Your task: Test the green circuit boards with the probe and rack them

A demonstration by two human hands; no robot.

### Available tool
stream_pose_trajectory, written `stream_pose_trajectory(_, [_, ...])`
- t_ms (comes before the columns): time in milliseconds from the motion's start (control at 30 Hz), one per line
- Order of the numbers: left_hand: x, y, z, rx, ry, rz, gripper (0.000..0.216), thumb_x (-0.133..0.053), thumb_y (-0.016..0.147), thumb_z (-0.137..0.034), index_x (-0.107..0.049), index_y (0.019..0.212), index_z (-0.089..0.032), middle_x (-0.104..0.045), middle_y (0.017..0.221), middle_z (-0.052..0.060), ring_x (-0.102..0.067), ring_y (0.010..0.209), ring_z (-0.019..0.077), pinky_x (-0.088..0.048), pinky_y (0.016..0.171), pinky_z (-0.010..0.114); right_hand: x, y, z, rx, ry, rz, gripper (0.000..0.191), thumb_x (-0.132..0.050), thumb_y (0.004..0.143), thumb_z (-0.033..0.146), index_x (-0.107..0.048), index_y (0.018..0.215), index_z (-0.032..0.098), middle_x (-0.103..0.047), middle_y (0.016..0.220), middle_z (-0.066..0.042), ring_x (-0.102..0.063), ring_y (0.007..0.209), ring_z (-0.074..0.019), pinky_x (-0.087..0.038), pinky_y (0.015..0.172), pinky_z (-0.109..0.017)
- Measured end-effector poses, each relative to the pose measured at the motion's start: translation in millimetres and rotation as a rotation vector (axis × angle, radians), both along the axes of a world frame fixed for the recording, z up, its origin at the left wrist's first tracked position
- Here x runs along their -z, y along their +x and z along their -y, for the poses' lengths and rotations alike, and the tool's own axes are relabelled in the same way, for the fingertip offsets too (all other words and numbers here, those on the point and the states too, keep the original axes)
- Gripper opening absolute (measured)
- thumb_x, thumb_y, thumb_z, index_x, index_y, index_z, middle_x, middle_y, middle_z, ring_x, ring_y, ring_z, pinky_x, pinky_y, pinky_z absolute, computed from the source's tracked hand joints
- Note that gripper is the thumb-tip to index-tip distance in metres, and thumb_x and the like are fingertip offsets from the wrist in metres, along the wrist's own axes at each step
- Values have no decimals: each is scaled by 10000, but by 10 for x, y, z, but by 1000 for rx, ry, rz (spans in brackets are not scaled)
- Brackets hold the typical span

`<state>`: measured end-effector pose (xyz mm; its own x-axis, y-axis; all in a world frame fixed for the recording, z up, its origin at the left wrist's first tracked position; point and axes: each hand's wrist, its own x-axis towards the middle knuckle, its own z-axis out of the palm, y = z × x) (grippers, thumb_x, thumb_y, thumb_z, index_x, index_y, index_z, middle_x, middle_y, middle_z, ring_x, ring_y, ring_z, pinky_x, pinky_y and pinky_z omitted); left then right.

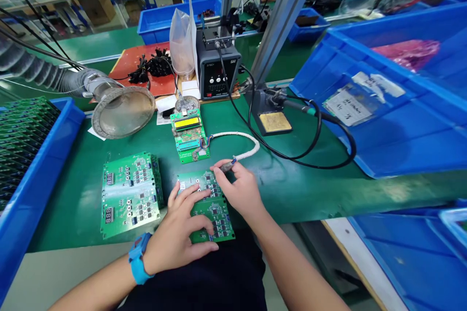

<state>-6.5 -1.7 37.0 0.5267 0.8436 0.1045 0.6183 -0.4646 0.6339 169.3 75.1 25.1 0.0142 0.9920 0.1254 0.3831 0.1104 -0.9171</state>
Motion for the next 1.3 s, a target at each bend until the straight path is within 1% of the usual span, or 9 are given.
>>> stream_pose_trajectory(67, [1, 1, -2, 0, 0, 0, 180, -730, 787, -438, -649, 843, -287, -445, 1413, 21, -273, 1389, 295, -30, 1137, 587, 6, 1, 1, -1, 9, -19, 163, -576, 819, 340, -640, 812, 191, -740, 812, -70, -686, 773, -209, -530, 744, -334])
stream_pose_trajectory(233, [-4, 3, -2, 3, 6, 6, 179, -726, 792, -435, -649, 843, -281, -448, 1411, 23, -276, 1387, 300, -30, 1136, 590, -11, 38, -16, -42, -30, -65, 175, -586, 816, 352, -651, 820, 190, -745, 821, -68, -686, 777, -206, -536, 747, -330])
stream_pose_trajectory(333, [-15, 2, 1, 3, -1, 5, 176, -717, 799, -436, -655, 843, -277, -449, 1409, 26, -287, 1380, 312, -36, 1134, 596, -28, 30, -24, -55, 10, 4, 147, -578, 810, 322, -650, 805, 195, -740, 797, -58, -685, 757, -205, -537, 728, -327])
stream_pose_trajectory(400, [-22, 1, 1, 2, -7, 2, 175, -718, 798, -432, -655, 843, -275, -447, 1412, 26, -289, 1379, 316, -38, 1135, 596, -30, 9, -17, -35, 40, 31, 125, -564, 813, 297, -639, 799, 198, -740, 785, -55, -687, 742, -203, -540, 714, -322])
stream_pose_trajectory(500, [-24, 1, -5, 5, -8, -2, 175, -724, 793, -429, -656, 845, -276, -440, 1419, 23, -284, 1381, 316, -36, 1136, 594, -17, -14, 3, -2, 70, 8, 114, -557, 831, 290, -626, 802, 203, -745, 795, -59, -692, 752, -203, -544, 734, -330])
stream_pose_trajectory(567, [-22, 3, -9, 5, -8, -3, 176, -722, 795, -432, -657, 848, -278, -440, 1419, 22, -283, 1382, 316, -37, 1135, 597, -5, -12, 13, -8, 78, -17, 116, -567, 837, 297, -631, 809, 205, -746, 810, -59, -693, 770, -204, -543, 754, -335])
stream_pose_trajectory(733, [-22, 5, -4, -1, -17, -13, 173, -718, 799, -436, -657, 845, -281, -438, 1422, 19, -281, 1382, 311, -40, 1133, 599, 13, 23, 13, -48, 61, -49, 135, -574, 847, 303, -654, 821, 197, -748, 829, -58, -692, 789, -203, -542, 761, -331])
stream_pose_trajectory(933, [-28, -1, 2, 3, -11, -1, 170, -720, 799, -427, -653, 844, -278, -442, 1418, 19, -279, 1385, 304, -38, 1136, 593, 31, 36, 7, -49, 64, -55, 131, -582, 846, 298, -659, 832, 193, -746, 836, -52, -687, 794, -192, -537, 765, -319])
stream_pose_trajectory(1300, [-28, 5, -5, 5, -9, -8, 164, -722, 798, -422, -661, 843, -277, -442, 1419, 27, -280, 1385, 313, -53, 1133, 605, 14, 26, -5, -37, 45, -65, 136, -587, 833, 318, -652, 813, 200, -749, 820, -55, -691, 778, -202, -545, 755, -337])
